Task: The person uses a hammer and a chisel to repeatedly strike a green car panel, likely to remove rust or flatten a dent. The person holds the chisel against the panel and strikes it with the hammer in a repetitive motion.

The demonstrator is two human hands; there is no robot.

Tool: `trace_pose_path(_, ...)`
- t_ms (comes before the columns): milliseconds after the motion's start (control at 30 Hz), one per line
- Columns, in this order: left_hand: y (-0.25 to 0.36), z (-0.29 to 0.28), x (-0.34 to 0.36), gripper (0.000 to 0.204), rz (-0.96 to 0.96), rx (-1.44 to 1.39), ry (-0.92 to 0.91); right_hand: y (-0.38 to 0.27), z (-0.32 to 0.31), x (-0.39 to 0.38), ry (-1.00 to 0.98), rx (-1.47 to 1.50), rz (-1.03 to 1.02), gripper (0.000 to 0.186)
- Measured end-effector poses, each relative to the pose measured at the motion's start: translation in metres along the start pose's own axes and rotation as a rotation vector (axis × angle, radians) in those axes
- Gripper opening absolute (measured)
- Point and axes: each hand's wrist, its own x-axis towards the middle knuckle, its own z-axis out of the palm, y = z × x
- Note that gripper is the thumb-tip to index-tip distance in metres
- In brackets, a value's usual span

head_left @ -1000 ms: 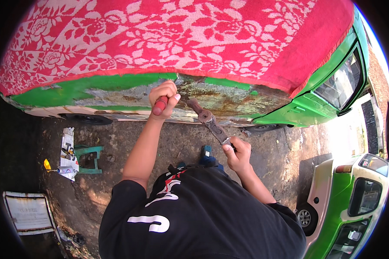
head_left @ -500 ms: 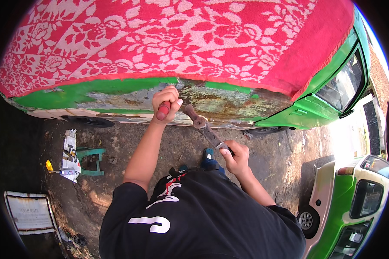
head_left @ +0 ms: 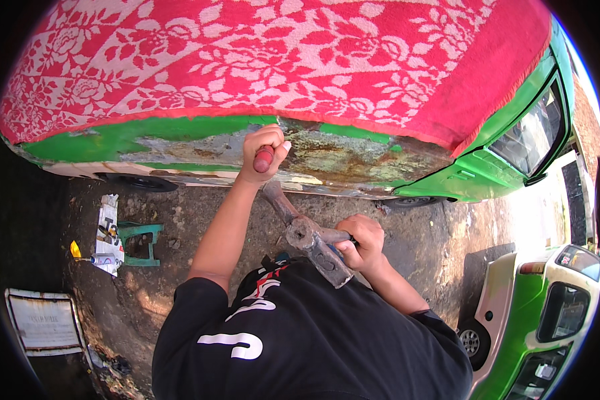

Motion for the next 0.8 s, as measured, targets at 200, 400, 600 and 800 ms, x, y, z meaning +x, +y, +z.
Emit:
trace_pose_path(200, -0.002, -0.003, -0.001, 0.031, -0.047, -0.107, 0.083, -0.003, -0.007, 0.006, -0.099, -0.302, 0.275, 0.028)
trace_pose_path(400, 0.004, 0.004, 0.000, 0.031, -0.007, 0.017, 0.013, -0.013, -0.011, 0.006, -0.069, -0.237, 0.081, 0.029)
trace_pose_path(600, -0.001, -0.002, -0.002, 0.030, -0.028, -0.017, 0.024, -0.012, -0.004, 0.009, -0.060, -0.219, 0.163, 0.028)
trace_pose_path(800, -0.001, 0.000, 0.002, 0.030, -0.036, 0.011, 0.004, -0.013, 0.005, 0.013, -0.118, -0.292, 0.224, 0.029)
